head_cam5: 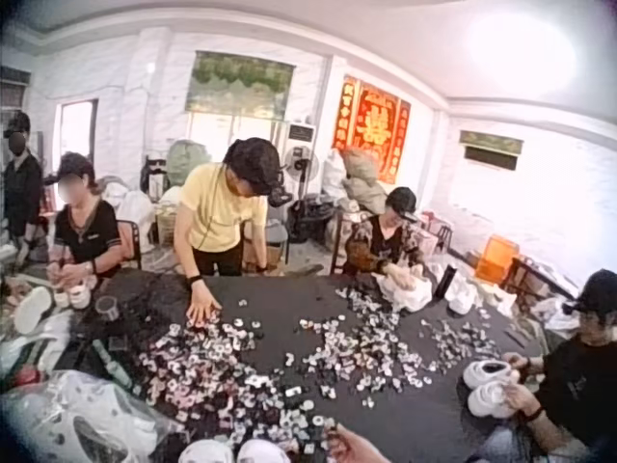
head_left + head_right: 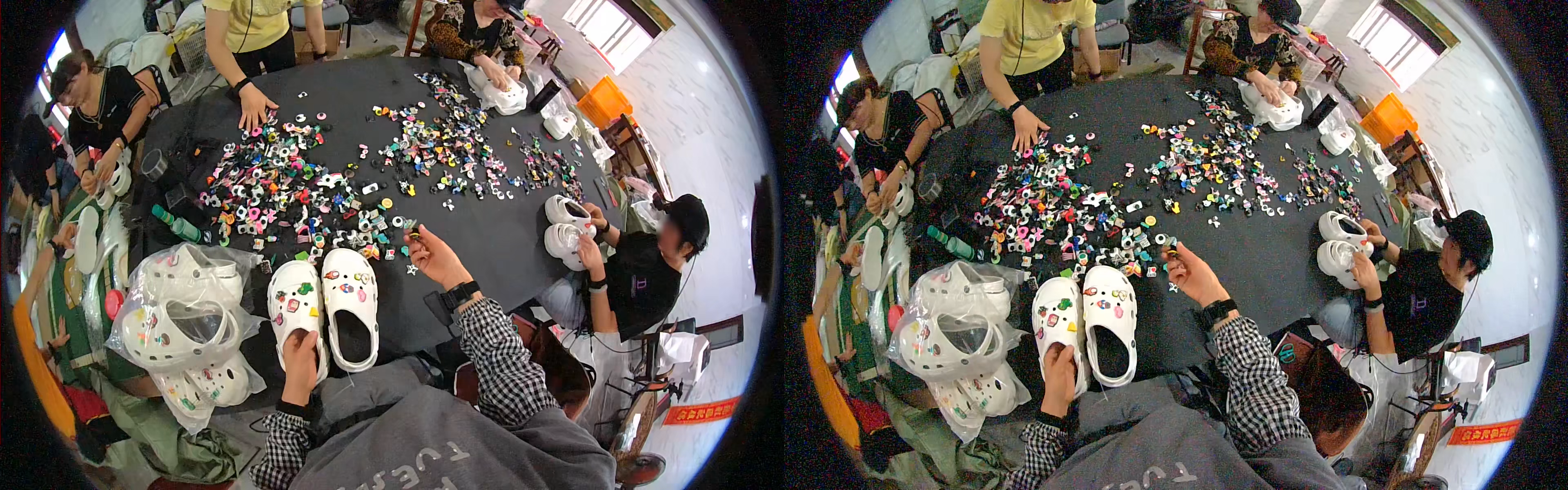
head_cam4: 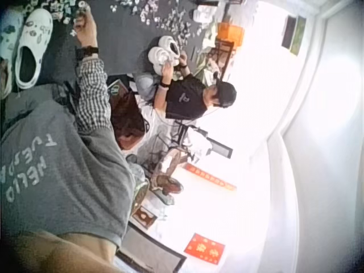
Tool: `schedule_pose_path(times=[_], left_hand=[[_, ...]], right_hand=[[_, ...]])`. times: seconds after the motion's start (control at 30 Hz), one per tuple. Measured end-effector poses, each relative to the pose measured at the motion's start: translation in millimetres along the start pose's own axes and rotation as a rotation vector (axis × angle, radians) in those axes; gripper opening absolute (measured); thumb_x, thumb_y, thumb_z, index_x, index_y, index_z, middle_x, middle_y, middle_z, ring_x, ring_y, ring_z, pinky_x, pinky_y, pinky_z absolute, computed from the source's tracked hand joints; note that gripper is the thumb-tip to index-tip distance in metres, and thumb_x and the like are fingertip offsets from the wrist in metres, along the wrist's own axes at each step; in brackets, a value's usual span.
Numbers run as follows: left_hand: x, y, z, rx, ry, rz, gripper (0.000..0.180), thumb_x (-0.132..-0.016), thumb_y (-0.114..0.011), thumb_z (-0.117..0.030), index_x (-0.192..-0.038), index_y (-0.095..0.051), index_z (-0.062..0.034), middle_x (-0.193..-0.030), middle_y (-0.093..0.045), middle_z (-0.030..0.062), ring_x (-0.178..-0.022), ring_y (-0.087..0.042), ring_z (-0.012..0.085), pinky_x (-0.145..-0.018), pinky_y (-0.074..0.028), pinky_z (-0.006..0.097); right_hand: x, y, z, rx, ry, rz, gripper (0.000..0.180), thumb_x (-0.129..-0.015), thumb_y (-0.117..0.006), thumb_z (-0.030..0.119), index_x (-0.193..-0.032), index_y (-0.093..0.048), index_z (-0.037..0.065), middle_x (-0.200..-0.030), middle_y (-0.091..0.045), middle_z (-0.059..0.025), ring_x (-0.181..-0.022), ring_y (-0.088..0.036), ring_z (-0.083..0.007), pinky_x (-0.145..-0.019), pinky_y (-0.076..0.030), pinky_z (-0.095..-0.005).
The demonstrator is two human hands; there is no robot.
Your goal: Attaching decorative charms to white clogs at a manufacturing or assembly station.
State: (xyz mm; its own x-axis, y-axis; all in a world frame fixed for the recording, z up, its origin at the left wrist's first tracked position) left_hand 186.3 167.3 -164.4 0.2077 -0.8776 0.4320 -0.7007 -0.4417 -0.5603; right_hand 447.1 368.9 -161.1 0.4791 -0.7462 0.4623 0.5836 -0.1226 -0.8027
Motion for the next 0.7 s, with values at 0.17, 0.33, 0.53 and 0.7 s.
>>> schedule_pose_path(times=[0.17, 0.33, 0.53, 0.7], left_hand=[[2, -5, -2, -0.008, 0.001, -0.003, 0.011, -0.087, -0.056, -0.001, -0.098, -0.057, 0.0001, -0.097, -0.059, 0.0033, -0.09, -0.055, 0.0124, -0.081, -0.042, 0.027], [1, -5, -3, 0.008, -0.018, 0.018, 0.01, -0.087, -0.056, -0.001, -0.097, -0.057, 0.0005, -0.097, -0.059, 0.003, -0.09, -0.055, 0.0119, -0.082, -0.042, 0.027], [2, -10, -6, -0.003, -0.015, 0.0, 0.008, -0.087, -0.056, -0.001, -0.095, -0.057, 0.0, -0.096, -0.059, 0.003, -0.09, -0.054, 0.0113, -0.083, -0.042, 0.026], [-3, 2, 2, -0.004, -0.026, 0.023, 0.011, -0.086, -0.057, -0.001, -0.097, -0.057, -0.0001, -0.098, -0.059, 0.0032, -0.091, -0.054, 0.0114, -0.084, -0.041, 0.026]], right_hand=[[6, 2, -12, -0.003, -0.054, -0.014, 0.038, -0.098, -0.044, 0.035, -0.105, -0.054, -0.001, -0.084, -0.055, -0.0037, -0.067, -0.047, -0.0075, -0.047, -0.038, -0.0155], [8, 13, -9, 0.237, 0.015, -0.135, 0.04, -0.097, -0.045, 0.038, -0.097, -0.057, 0.001, -0.078, -0.057, -0.0038, -0.062, -0.046, -0.0063, -0.046, -0.035, -0.0159], [24, 28, 27, 0.717, 0.348, -0.464, 0.031, -0.097, -0.044, 0.032, -0.098, -0.051, 0.002, -0.078, -0.062, -0.0071, -0.057, -0.045, -0.007, -0.047, -0.036, -0.0193], [23, 46, 42, 0.94, 0.401, -0.566, 0.03, -0.096, -0.046, 0.03, -0.1, -0.048, 0.001, -0.074, -0.062, -0.0087, -0.054, -0.048, -0.0095, -0.047, -0.038, -0.0223]])
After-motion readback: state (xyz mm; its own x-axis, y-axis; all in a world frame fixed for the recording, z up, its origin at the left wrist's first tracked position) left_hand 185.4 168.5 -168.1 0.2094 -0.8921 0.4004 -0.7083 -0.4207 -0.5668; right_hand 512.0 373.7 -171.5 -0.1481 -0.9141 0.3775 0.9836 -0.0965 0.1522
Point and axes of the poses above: each hand's wrist, its own x-axis away from the middle knuckle, its own y-axis out of the back of the hand, z = x × y, the point moved 8 cm from there along -x, towards the middle knuckle
